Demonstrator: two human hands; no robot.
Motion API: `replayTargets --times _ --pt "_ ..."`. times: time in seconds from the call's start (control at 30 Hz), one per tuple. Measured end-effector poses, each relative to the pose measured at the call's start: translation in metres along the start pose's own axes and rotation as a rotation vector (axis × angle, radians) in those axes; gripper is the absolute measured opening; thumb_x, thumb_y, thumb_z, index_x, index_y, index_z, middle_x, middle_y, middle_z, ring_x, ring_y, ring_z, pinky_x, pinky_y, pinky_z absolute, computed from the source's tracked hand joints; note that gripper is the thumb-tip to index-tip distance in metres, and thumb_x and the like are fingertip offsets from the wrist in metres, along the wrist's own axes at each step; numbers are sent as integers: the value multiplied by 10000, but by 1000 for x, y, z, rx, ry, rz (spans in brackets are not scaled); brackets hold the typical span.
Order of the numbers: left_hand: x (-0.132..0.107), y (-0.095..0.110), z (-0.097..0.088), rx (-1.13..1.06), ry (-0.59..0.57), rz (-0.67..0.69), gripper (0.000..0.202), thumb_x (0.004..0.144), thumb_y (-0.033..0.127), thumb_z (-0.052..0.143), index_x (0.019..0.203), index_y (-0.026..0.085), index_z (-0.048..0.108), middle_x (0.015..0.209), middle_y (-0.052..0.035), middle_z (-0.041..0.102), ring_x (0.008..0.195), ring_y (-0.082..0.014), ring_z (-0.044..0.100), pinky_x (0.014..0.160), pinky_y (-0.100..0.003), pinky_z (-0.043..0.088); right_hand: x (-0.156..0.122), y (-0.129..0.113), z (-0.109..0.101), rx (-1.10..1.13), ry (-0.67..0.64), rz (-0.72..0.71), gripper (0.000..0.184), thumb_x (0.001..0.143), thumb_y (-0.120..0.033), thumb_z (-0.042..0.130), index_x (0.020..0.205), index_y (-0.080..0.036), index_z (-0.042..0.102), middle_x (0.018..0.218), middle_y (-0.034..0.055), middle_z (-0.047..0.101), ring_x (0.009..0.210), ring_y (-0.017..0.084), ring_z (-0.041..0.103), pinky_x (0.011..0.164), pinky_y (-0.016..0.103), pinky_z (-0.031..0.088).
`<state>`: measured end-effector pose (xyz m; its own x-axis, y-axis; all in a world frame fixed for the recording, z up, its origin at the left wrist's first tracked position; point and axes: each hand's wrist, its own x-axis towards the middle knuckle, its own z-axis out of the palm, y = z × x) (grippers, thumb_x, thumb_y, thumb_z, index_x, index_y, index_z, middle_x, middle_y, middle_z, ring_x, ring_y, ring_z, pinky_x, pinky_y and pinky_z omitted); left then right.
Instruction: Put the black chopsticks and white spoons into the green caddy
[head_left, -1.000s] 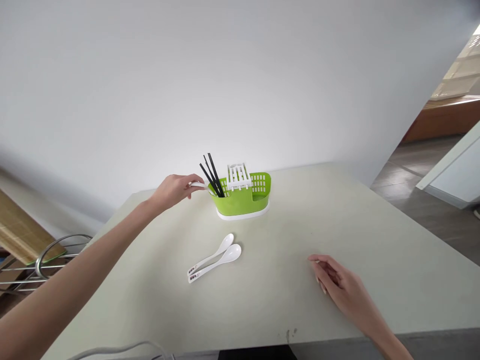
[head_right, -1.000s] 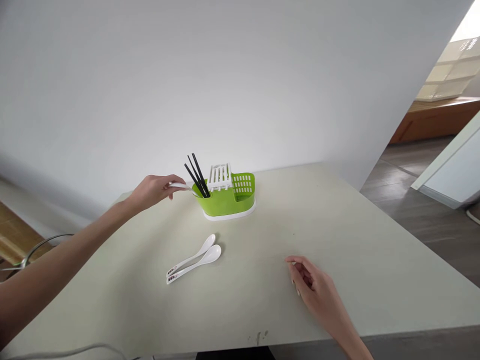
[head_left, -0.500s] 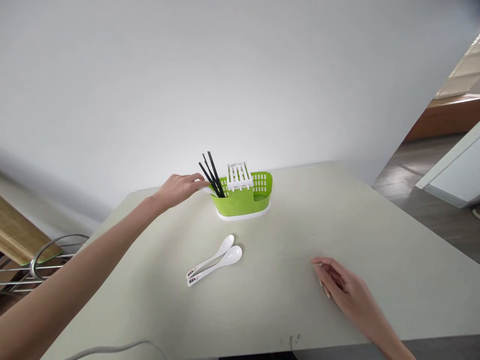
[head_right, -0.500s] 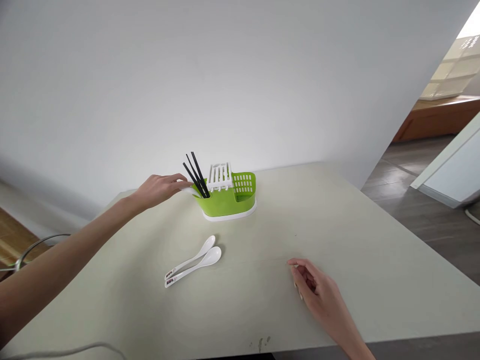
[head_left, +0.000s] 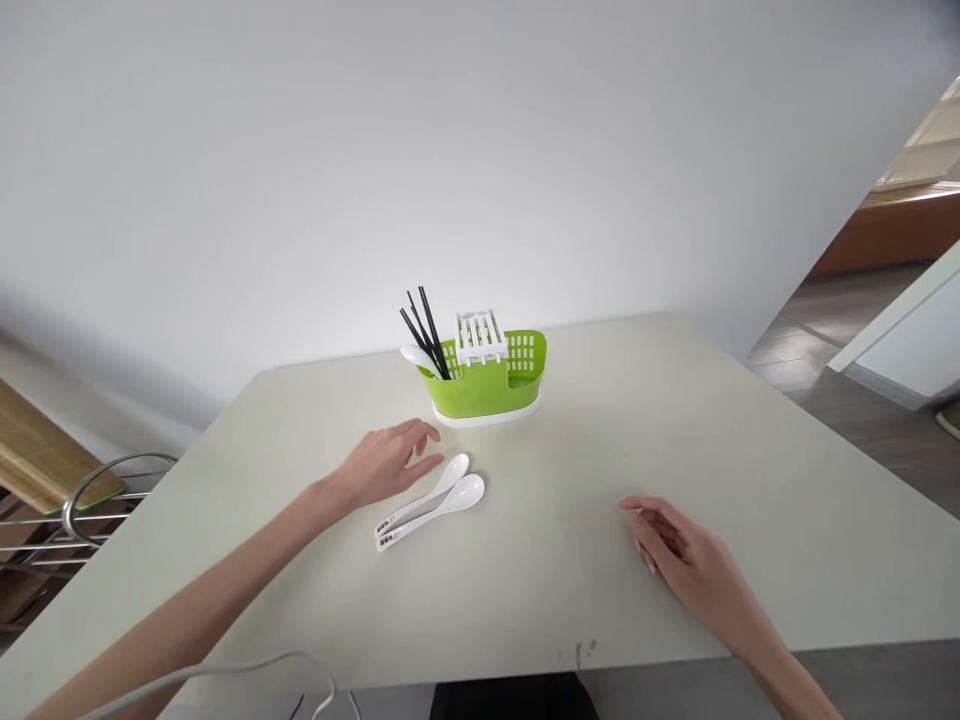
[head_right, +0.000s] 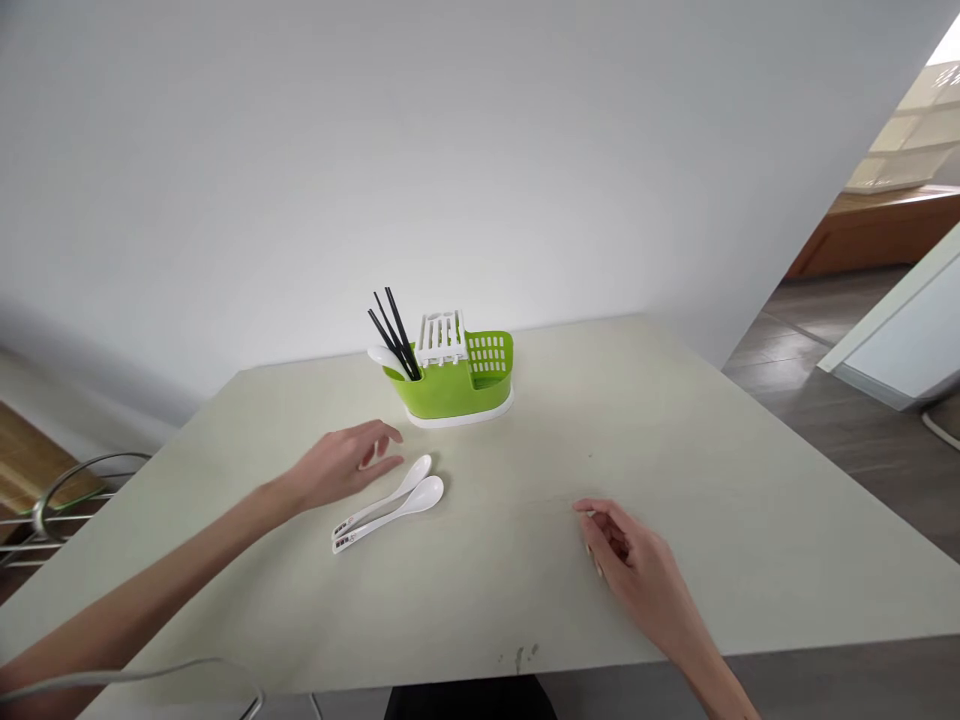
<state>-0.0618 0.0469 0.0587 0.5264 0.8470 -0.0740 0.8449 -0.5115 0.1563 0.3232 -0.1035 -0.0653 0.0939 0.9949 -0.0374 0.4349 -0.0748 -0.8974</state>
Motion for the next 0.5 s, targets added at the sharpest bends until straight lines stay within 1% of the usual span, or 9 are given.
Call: replayTargets --times 0.07,0.13,0.2,0.27,0.37,0.43,0.5 --pt "4 11 13 -27 -56 -53 521 1002 665 415 1219 247 639 1019 -40 722 720 -189 660 674 -320 446 -1 -3 0 -6 11 2 479 1025 -635 482 1197 -232 676 678 1 586 576 162 518 532 268 425" --pt "9 19 21 -35 -97 -89 541 990 667 437 1269 248 636 985 -44 732 759 -221 679 674 -331 439 -1 -4 0 -10 24 -1 481 1025 -628 486 1214 -227 674 688 3 595 583 161 520 541 269 427" --pt "15 25 27 -22 -147 -105 499 979 617 479 1274 252 645 939 -47 740 784 -250 691 665 -342 434 -1 -4 1 -16 28 -8 479 1025 -622 484 1216 -225 674 683 -1 586 585 161 515 545 269 423" --pt "19 27 30 9 -173 -107 430 964 556 510 1228 254 666 923 -57 748 800 -269 699 660 -348 436 -1 -3 1 -17 24 -7 477 1024 -624 477 1199 -227 677 677 -6 572 582 160 508 540 269 415" --pt "22 23 33 82 -167 -98 355 964 511 504 1100 236 683 927 -83 755 802 -279 706 669 -355 446 -1 -1 2 -3 23 3 475 1019 -632 469 1168 -233 680 687 -5 566 590 161 507 547 269 415" --pt "21 17 33 113 -172 -98 329 969 505 507 1011 225 676 927 -89 758 793 -277 706 673 -358 449 -1 0 3 5 18 14 481 1018 -641 463 1171 -237 676 693 -6 561 592 162 500 553 272 411" --pt "19 8 29 119 -180 -105 306 965 500 531 964 226 667 937 -83 763 800 -273 707 671 -355 447 0 1 3 10 3 21 492 1017 -651 456 1180 -238 667 696 -9 554 595 164 492 557 276 401"
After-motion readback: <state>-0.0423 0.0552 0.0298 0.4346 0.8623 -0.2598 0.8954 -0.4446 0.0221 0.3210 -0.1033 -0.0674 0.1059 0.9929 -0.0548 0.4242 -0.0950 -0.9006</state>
